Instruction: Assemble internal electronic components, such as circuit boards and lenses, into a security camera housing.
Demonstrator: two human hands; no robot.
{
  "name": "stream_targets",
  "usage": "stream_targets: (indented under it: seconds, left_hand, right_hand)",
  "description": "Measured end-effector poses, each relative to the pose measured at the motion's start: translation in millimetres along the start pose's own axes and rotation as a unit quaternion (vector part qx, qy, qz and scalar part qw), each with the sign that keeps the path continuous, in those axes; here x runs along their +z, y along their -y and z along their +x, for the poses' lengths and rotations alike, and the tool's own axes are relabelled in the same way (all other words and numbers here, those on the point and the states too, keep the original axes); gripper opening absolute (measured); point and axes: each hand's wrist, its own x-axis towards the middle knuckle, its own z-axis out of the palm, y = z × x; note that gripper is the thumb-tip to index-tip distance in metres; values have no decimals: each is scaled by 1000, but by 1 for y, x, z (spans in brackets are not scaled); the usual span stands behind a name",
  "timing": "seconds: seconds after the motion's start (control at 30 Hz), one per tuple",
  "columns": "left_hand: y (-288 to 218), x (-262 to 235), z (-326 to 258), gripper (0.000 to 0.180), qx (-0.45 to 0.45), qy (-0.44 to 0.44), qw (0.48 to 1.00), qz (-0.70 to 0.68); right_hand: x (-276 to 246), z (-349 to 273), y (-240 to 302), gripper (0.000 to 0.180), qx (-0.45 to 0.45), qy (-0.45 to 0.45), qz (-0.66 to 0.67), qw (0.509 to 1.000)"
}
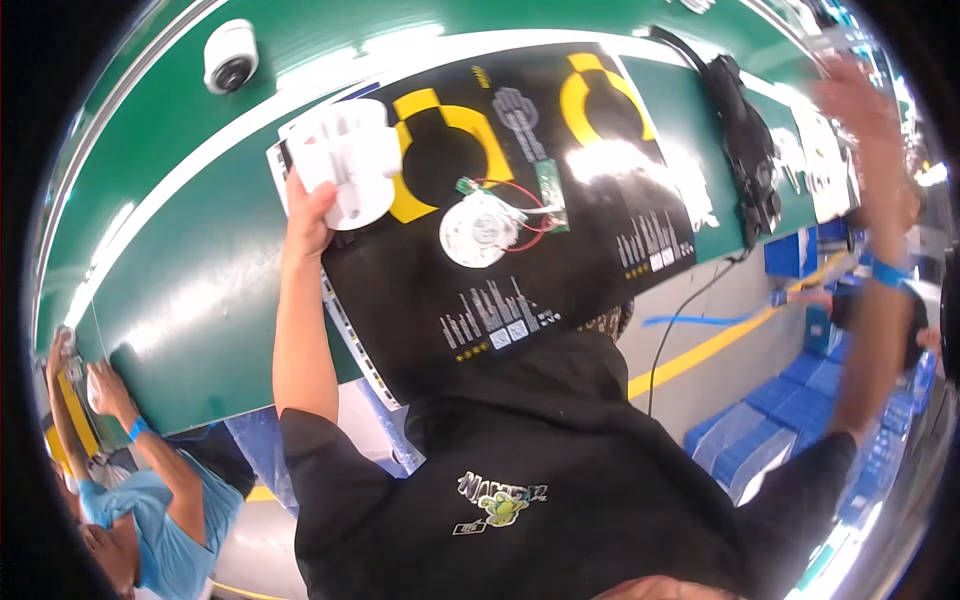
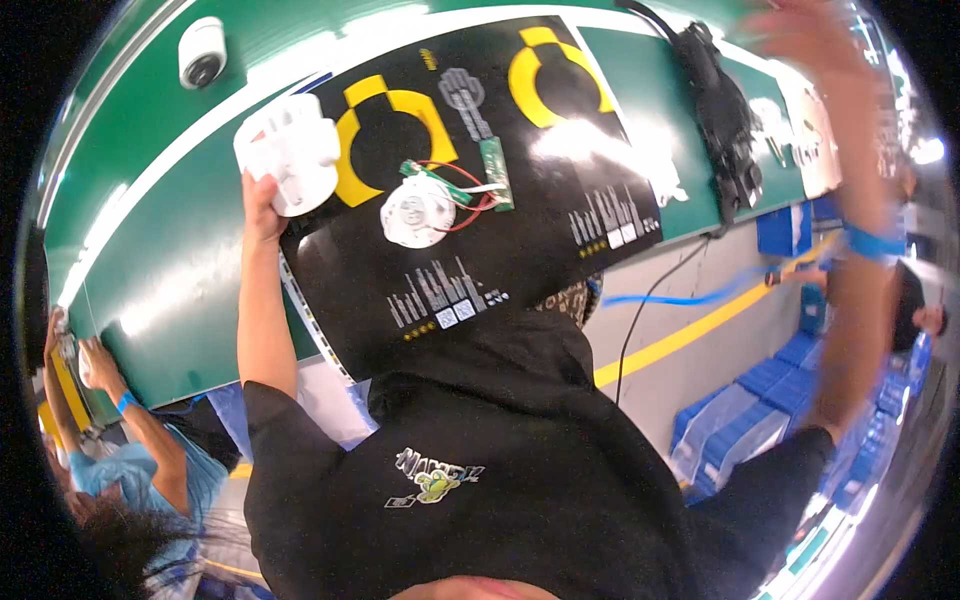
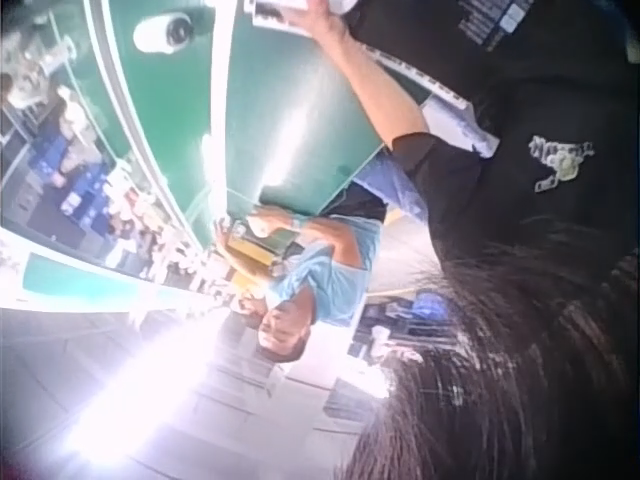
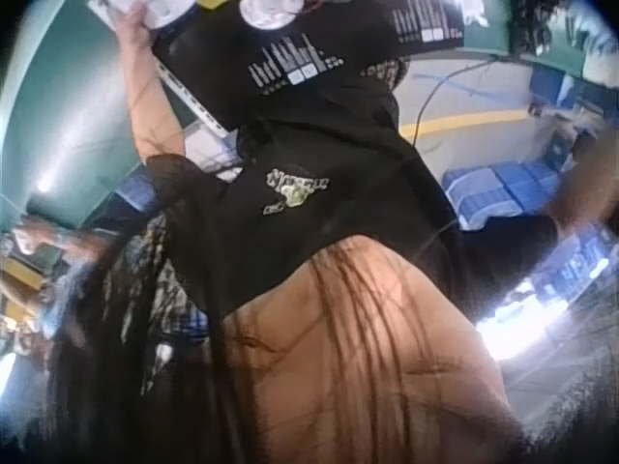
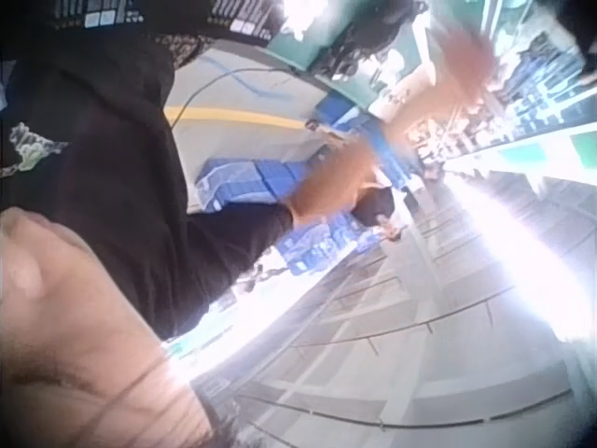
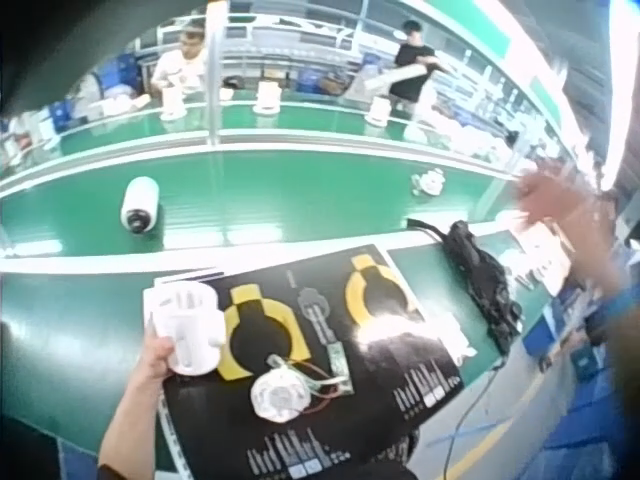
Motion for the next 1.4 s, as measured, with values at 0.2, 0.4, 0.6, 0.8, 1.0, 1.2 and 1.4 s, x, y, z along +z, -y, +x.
stream_targets:
  seconds: [0.2,0.4,0.6,0.8,1.0,1.2,1.4]
  left_hand:
    - [-14,17,12,90,-48,66,996,23]
    - [-23,20,11,91,-63,41,996,43]
    - [-22,24,10,94,-44,44,992,113]
    - [-23,27,5,99,-28,54,989,131]
    - [-24,40,1,107,25,56,990,127]
    - [-18,43,-1,108,159,98,961,203]
    - [-7,47,0,115,324,151,888,290]
  right_hand:
    - [229,75,-124,23,-218,214,-366,879]
    - [251,80,-125,36,-118,292,-394,863]
    - [266,65,-120,41,-170,267,-420,850]
    - [267,55,-126,16,-140,230,-414,870]
    - [242,53,-115,15,-138,139,-292,936]
    - [211,34,-101,15,-54,124,-78,988]
    - [209,16,-81,14,-165,25,-115,979]
